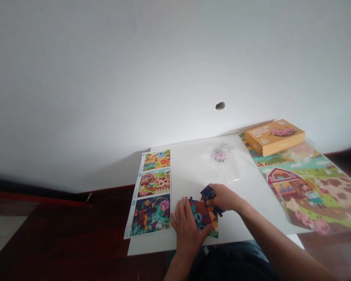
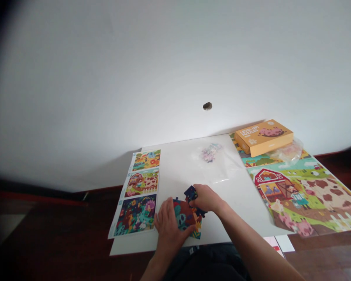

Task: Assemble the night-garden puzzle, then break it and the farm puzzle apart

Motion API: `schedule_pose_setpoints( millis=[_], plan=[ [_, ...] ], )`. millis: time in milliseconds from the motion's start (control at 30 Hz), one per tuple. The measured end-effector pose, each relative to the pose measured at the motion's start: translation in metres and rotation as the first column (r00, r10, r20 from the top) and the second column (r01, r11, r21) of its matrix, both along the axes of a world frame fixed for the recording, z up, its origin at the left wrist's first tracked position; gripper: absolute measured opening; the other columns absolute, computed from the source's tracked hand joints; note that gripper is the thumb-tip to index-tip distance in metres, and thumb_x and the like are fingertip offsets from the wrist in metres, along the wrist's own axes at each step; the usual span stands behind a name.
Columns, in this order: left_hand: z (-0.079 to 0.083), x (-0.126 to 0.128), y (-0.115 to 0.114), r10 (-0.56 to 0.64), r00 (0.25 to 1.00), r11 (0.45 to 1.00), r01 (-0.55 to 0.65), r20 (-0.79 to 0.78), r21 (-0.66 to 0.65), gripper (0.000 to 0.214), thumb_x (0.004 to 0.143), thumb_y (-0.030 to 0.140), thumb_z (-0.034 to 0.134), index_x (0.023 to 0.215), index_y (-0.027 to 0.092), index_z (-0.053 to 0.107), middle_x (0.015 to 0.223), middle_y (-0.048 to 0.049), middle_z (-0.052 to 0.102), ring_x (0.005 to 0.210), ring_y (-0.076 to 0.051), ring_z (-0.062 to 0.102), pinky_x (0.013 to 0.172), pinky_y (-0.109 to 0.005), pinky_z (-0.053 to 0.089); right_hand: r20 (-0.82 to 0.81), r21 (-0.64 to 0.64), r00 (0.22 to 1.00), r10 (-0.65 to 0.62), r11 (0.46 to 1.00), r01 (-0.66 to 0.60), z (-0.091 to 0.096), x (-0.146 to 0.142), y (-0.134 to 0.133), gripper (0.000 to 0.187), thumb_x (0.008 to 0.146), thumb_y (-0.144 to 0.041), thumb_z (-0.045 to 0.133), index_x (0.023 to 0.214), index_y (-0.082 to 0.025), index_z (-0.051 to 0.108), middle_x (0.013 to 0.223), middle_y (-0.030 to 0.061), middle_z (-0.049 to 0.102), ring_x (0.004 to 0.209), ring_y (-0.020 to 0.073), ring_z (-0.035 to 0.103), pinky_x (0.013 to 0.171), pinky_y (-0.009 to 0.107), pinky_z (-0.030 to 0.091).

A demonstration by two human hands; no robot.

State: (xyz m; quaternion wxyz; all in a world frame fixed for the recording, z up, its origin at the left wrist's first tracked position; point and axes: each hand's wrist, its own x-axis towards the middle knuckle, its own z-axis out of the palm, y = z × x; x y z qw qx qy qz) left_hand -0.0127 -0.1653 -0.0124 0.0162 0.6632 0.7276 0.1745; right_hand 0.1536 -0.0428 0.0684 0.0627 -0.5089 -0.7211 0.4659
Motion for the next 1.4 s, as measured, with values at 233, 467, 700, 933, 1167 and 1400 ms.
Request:
schedule_pose_setpoints(
  millis=[233, 467, 700, 933, 1167, 1400],
  plan=[
    [-0.009, 0.0, -0.007, -0.016, 1.0, 1.0, 0.016, -0.018, -0.026, 0.102, 0.073, 0.056, 0.067, 0.149, 0.012, 0.017, 0.148, -0.0234, 0.035, 0.139, -0.038, 0.027, 0.108, -0.059, 0.02, 0.305, 0.055, 0.95, 0.07, 0.994, -0.091, -0.005, -0.024, -0.016, 0.039, 0.067, -0.029, 0.067, 0.101, -0.012, 0.068, 0.107, 0.0174, 0.068, 0.099, 0.0298, 0.065, 0.079, 0.031, 0.048],
    [-0.011, 0.005, 0.0, -0.05, 0.999, 0.999, 0.05, 0.016, 0.018, 0.099, 0.071, 0.053, 0.071, 0.147, 0.012, 0.024, 0.148, -0.0216, 0.034, 0.14, -0.037, 0.026, 0.111, -0.055, 0.023, 0.381, 0.027, 0.915, 0.135, 0.987, -0.157, 0.0, -0.033, 0.002, 0.038, 0.065, -0.027, 0.068, 0.1, -0.012, 0.07, 0.104, 0.0167, 0.072, 0.099, 0.0293, 0.067, 0.074, 0.028, 0.049],
    [-0.008, 0.005, 0.003, -0.075, 0.997, 0.997, 0.075, -0.004, 0.018, 0.095, 0.074, 0.057, 0.067, 0.147, 0.01, 0.026, 0.148, -0.0223, 0.033, 0.14, -0.037, 0.026, 0.11, -0.053, 0.026, 0.415, 0.002, 0.895, 0.162, 0.984, -0.179, -0.003, -0.038, 0.005, 0.036, 0.062, -0.027, 0.071, 0.093, -0.011, 0.074, 0.098, 0.0181, 0.073, 0.093, 0.0297, 0.069, 0.068, 0.027, 0.051],
    [-0.008, 0.006, 0.003, -0.078, 0.997, 0.996, 0.079, -0.018, 0.039, 0.092, 0.075, 0.055, 0.067, 0.145, 0.008, 0.029, 0.148, -0.0231, 0.033, 0.14, -0.037, 0.026, 0.111, -0.053, 0.026, 0.428, 0.012, 0.89, 0.155, 0.984, -0.177, 0.001, -0.039, 0.008, 0.039, 0.062, -0.03, 0.07, 0.097, -0.011, 0.074, 0.099, 0.0172, 0.073, 0.094, 0.0291, 0.069, 0.069, 0.027, 0.051],
    [-0.011, 0.005, 0.003, -0.092, 0.996, 0.994, 0.092, -0.001, 0.057, 0.094, 0.075, 0.056, 0.066, 0.146, 0.009, 0.026, 0.148, -0.0232, 0.034, 0.14, -0.037, 0.025, 0.11, -0.055, 0.026, 0.416, 0.036, 0.896, 0.158, 0.981, -0.19, 0.003, -0.036, 0.014, 0.042, 0.063, -0.032, 0.071, 0.101, -0.013, 0.073, 0.104, 0.0163, 0.072, 0.099, 0.0293, 0.067, 0.073, 0.027, 0.05],
    [-0.009, 0.004, 0.003, -0.098, 0.995, 0.994, 0.098, -0.006, 0.047, 0.092, 0.077, 0.058, 0.063, 0.146, 0.008, 0.027, 0.147, -0.0234, 0.034, 0.14, -0.038, 0.026, 0.109, -0.054, 0.027, 0.378, -0.012, 0.904, 0.203, 0.977, -0.214, 0.002, -0.034, 0.013, 0.04, 0.059, -0.033, 0.076, 0.094, -0.014, 0.075, 0.096, 0.015, 0.074, 0.09, 0.0278, 0.069, 0.067, 0.026, 0.05]
  ],
)
